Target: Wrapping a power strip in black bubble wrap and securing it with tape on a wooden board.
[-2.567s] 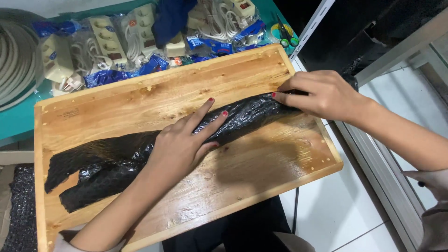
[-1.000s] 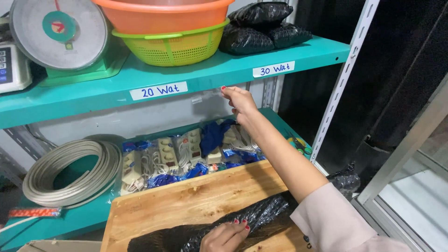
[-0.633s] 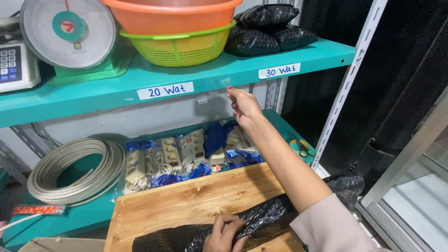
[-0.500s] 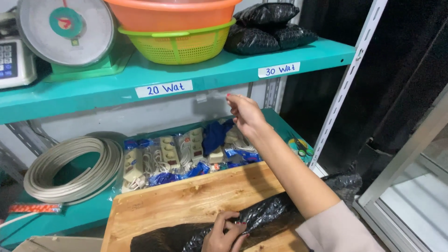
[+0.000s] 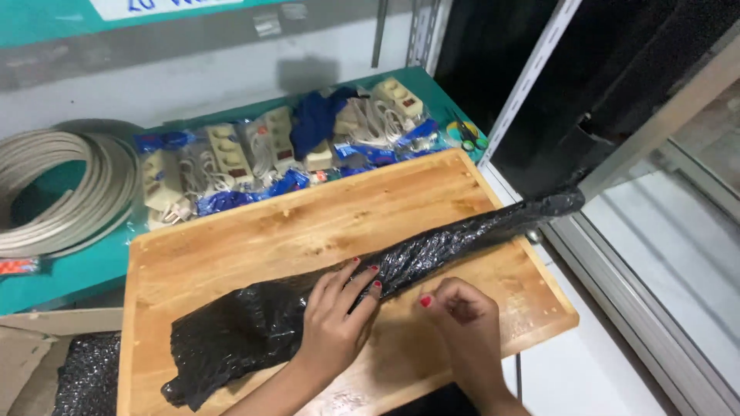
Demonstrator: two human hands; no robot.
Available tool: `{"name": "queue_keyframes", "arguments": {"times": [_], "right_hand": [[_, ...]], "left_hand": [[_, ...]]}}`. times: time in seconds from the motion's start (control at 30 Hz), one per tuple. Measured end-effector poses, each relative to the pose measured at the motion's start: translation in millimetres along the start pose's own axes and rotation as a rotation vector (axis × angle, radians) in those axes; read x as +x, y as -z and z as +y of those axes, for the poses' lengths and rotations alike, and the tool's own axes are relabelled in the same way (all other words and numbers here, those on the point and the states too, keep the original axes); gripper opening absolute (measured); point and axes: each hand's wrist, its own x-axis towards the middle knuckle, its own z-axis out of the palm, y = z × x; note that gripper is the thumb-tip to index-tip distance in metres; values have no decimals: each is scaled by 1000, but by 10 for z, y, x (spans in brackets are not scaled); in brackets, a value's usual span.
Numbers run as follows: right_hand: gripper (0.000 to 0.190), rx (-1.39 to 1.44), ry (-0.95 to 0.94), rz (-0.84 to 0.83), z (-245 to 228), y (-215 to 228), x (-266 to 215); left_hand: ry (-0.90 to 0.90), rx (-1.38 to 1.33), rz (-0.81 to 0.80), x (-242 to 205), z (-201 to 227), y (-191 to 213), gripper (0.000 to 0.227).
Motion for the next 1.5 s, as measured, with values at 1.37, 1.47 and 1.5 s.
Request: {"name": "queue_keyframes", "arguments": {"times": [1.37, 1.47, 1.5], "right_hand": [[34, -131, 96, 440, 520, -526, -195], [38, -148, 128, 422, 498, -542, -171], [40, -159, 129, 419, 489, -538, -180]], "left_hand": [[-64, -24, 50, -372, 132, -214, 5], [-76, -3, 62, -336, 130, -203, 3], [-76, 4, 54, -317, 155, -187, 5]]}}
